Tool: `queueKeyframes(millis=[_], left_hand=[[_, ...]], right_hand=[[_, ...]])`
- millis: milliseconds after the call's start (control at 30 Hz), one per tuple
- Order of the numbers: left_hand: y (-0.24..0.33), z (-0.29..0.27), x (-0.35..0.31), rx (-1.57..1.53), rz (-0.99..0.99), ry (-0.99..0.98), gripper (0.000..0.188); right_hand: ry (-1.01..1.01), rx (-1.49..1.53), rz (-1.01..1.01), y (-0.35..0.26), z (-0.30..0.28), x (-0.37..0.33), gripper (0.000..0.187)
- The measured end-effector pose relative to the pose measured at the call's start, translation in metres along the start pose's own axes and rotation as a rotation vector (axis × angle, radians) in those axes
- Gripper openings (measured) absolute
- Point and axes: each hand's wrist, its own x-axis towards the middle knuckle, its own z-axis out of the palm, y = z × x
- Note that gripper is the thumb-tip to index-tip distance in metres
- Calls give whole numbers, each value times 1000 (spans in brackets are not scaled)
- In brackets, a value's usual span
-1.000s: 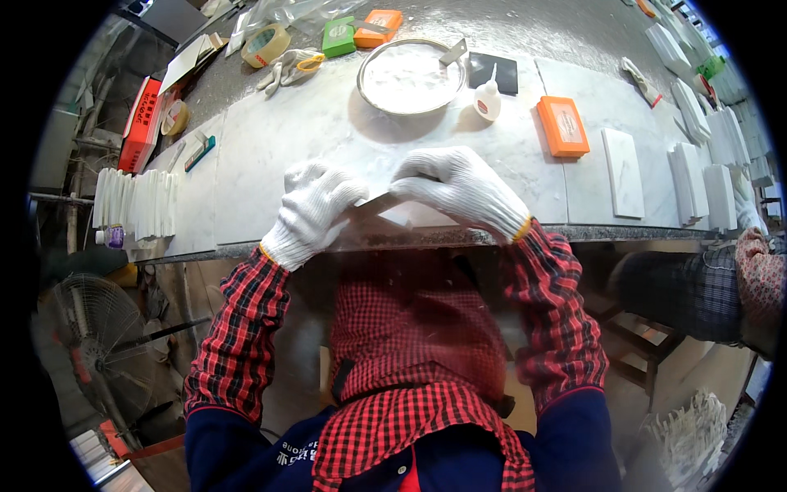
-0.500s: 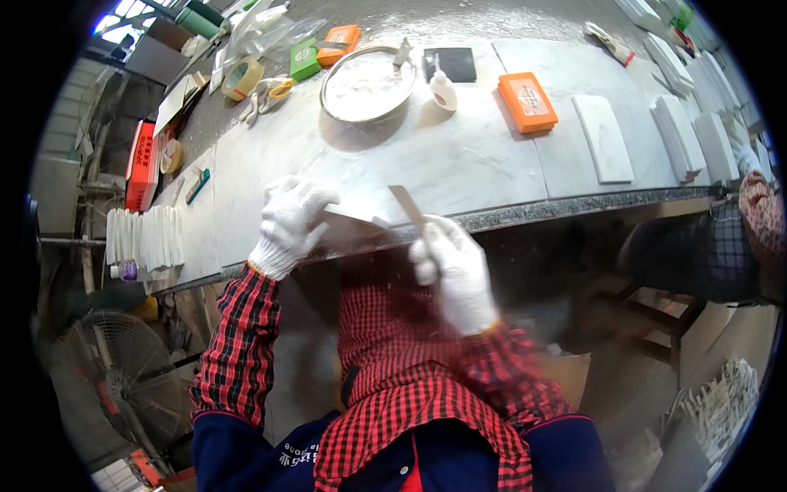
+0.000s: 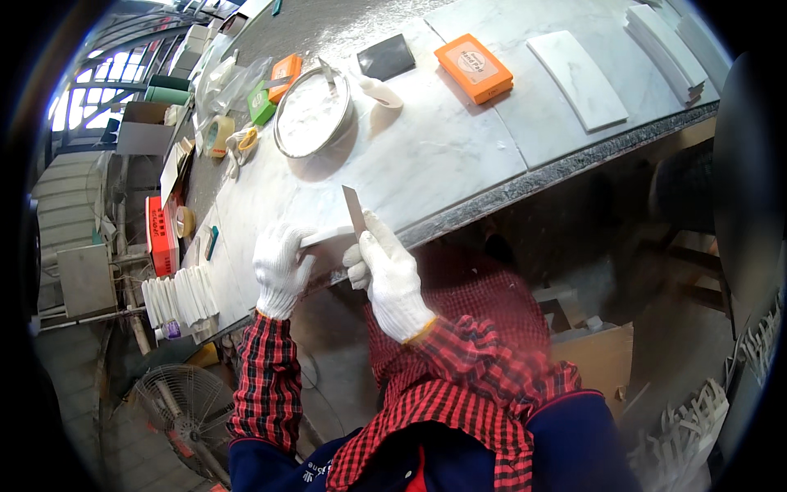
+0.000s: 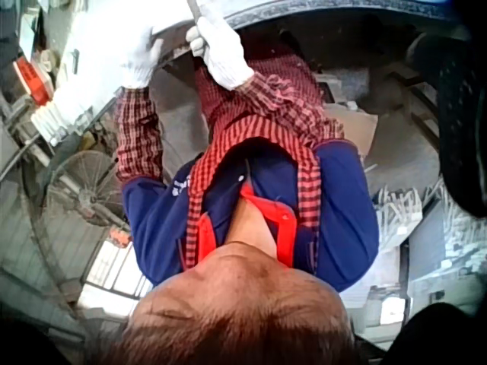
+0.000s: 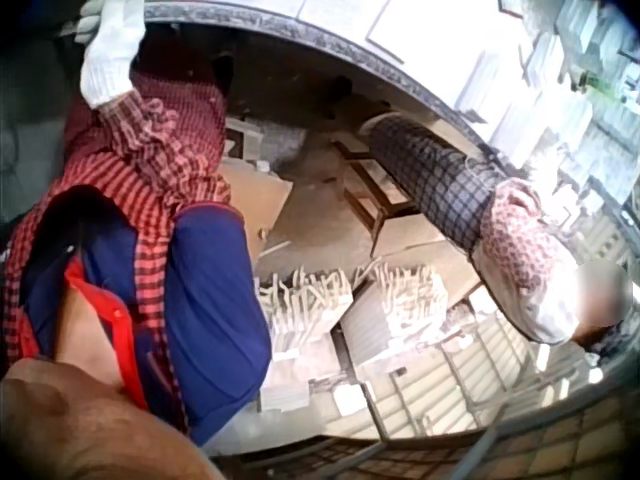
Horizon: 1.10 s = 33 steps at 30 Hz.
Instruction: The person scrapes a white rectangular block with a metal scraper, repeatedly removing thin layers of material. They occasionally apply a white powder from a bowl onto the block and continue scraping. The person handles the block and scraper with gloved hands throughout the process.
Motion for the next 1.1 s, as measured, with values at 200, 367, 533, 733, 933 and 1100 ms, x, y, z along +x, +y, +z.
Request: queueKeyframes(millis=[200, 367, 533, 733, 933, 1100], left_hand=[[3, 4, -1, 31, -13, -3, 40], [3, 2, 3, 31, -18, -18, 42], [2, 2, -1, 45, -19, -10, 41], [2, 5, 1, 34, 4, 34, 37], [0, -3, 7, -37, -127, -51, 27], [7, -20, 4, -912, -754, -186, 39]], right_hand=[[13, -14, 40, -7, 5, 0, 49], [-55, 19, 71, -26, 23, -5, 50], [38, 39, 63, -14, 9, 6, 43], [-114, 11, 30, -28, 23, -8, 45], [-152, -28, -150, -63, -16, -10, 52], [-130, -371, -165, -94, -53, -47, 43]])
